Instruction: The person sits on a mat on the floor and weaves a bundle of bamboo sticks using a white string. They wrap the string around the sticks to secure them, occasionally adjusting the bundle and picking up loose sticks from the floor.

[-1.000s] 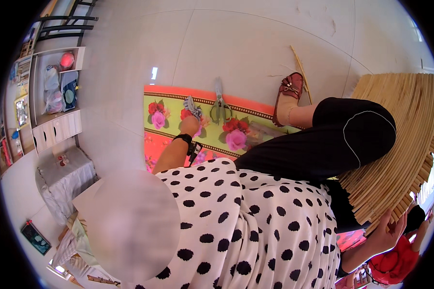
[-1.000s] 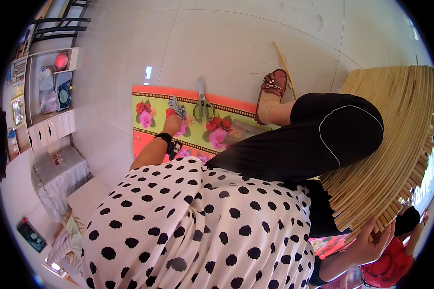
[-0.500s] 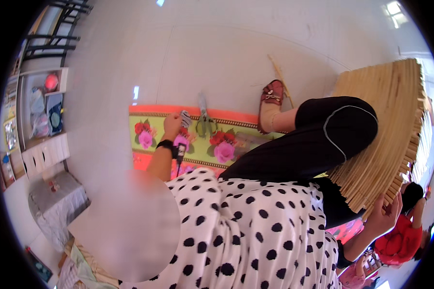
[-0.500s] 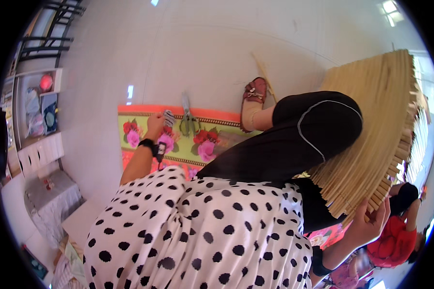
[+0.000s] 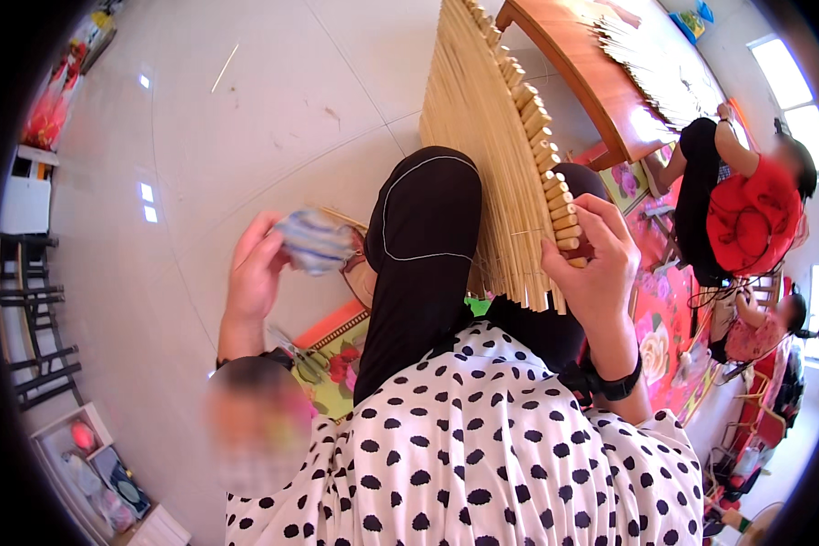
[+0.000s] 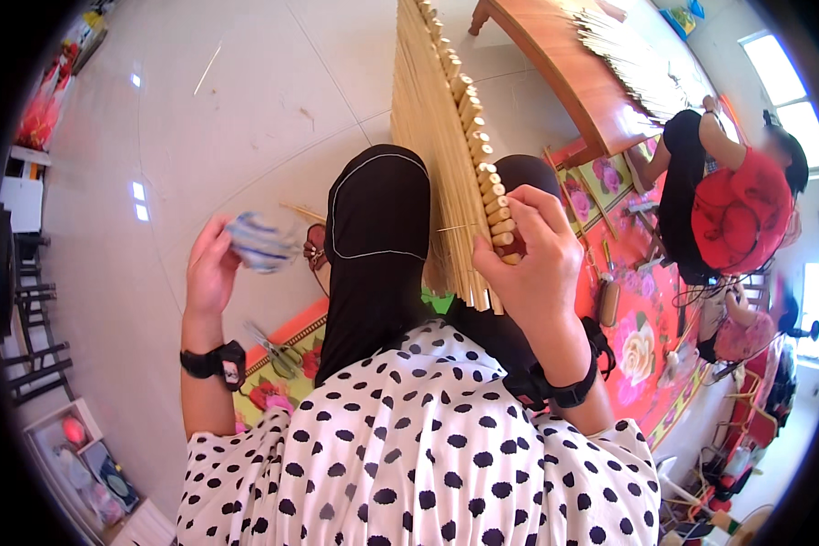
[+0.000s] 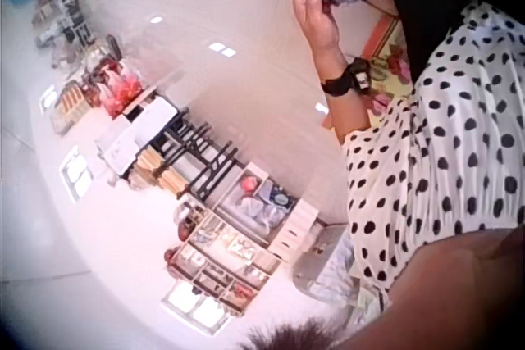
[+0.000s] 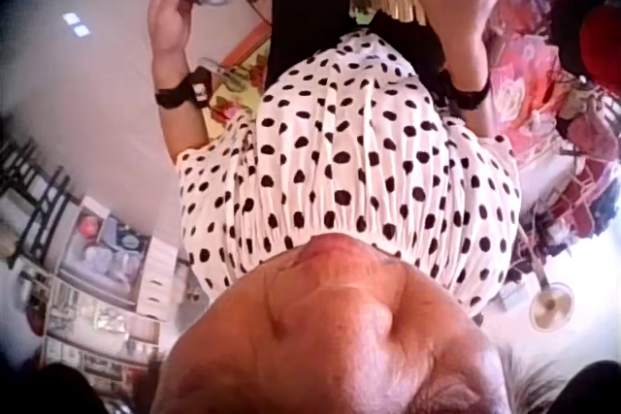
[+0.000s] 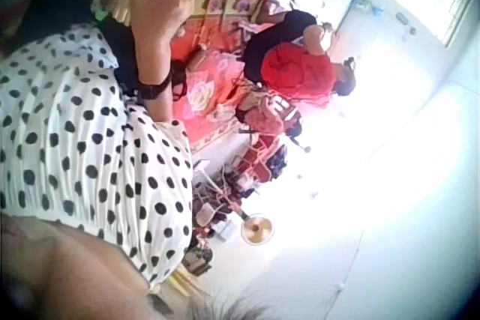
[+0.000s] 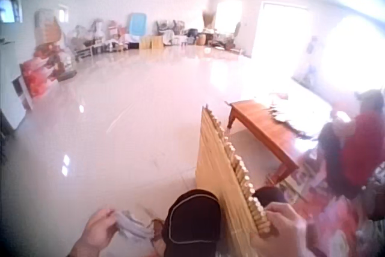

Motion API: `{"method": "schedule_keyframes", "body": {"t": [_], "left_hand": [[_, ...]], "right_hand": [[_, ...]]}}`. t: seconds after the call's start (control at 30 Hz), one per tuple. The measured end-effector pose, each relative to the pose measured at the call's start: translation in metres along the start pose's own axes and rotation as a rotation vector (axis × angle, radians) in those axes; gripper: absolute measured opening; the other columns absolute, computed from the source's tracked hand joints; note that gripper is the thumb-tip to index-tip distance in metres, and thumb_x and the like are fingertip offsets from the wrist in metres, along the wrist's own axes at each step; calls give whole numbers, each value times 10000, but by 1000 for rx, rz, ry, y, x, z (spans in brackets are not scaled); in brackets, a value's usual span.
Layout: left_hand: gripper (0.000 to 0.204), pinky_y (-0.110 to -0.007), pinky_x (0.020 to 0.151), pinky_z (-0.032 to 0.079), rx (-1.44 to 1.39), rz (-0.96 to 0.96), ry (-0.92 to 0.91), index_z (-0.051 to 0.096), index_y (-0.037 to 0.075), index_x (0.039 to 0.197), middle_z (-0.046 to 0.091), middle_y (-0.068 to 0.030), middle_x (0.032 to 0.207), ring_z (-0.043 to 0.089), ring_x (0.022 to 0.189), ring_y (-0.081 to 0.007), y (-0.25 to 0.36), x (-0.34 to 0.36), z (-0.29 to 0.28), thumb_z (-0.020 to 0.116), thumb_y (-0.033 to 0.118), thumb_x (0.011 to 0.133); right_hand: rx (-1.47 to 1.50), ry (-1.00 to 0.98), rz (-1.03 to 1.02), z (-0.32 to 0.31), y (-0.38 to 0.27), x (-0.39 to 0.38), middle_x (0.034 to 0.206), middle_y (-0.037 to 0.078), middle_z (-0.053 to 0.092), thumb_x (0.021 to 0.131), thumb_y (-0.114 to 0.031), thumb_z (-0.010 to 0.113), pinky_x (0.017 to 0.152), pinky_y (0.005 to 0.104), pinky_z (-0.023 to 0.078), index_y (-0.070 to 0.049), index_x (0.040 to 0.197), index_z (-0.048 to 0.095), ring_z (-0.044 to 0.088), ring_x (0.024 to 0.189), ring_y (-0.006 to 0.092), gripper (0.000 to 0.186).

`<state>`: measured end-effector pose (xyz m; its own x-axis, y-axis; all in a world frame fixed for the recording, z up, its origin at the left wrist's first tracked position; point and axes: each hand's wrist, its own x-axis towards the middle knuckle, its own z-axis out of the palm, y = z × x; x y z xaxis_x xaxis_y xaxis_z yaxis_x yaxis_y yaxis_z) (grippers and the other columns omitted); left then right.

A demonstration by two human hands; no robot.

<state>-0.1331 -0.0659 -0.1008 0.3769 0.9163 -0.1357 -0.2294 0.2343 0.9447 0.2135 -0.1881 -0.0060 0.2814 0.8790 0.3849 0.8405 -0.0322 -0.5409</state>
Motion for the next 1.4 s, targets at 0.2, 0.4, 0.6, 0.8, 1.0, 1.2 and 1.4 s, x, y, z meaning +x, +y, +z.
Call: {"method": "schedule_keyframes", "body": {"t": [0.2,0.4,0.6,0.8,1.0,1.2,1.4], "left_hand": [[160,-252,690,527,-192,-108,-321,495,58,1045,618,-32,902,616,778,-94,29,53,96,455,202,985],[147,-243,642,526,-276,-108,-302,491,67,1033,617,-27,889,619,756,-87,39,53,130,462,203,985],[153,-181,537,439,-63,-136,-241,497,88,1030,602,13,841,560,664,-39,39,48,148,512,229,973],[156,-175,523,405,82,-101,-213,502,83,1003,569,21,806,495,620,-31,46,38,180,527,233,971],[118,-194,549,430,282,70,-228,501,21,998,562,-6,821,539,633,-41,52,25,198,556,107,940],[215,-210,626,475,274,153,-358,476,-8,1066,574,-34,900,600,714,-65,57,9,205,588,-11,882],[412,-230,697,497,252,47,-495,450,11,1178,464,-94,1206,623,835,-113,57,6,200,638,-59,819]], "right_hand": [[-109,50,-16,-2,0,-6,1059,62,584,667,-85,750,621,293,519,32,1004,636,601,657,182,374],[-65,79,-14,-2,2,-7,1103,72,568,649,-67,749,704,334,516,5,1062,631,608,809,222,435],[-145,104,-325,-2,-2,-2,1154,55,567,578,-94,773,1018,475,363,-117,1127,646,506,1147,289,564],[-114,-37,-407,-3,-4,4,1132,4,583,580,-137,762,1105,592,146,-151,1106,652,466,1224,264,537],[-66,-44,-401,-3,-2,4,1106,-3,595,592,-172,761,1115,603,100,-160,1030,670,480,1213,264,449],[-48,7,-493,1,8,2,998,-7,630,670,-143,688,1120,603,95,-128,766,672,503,1185,245,98],[-18,66,-459,6,7,2,947,-13,644,677,-110,654,1121,610,86,-115,694,647,539,1139,247,19]]}}
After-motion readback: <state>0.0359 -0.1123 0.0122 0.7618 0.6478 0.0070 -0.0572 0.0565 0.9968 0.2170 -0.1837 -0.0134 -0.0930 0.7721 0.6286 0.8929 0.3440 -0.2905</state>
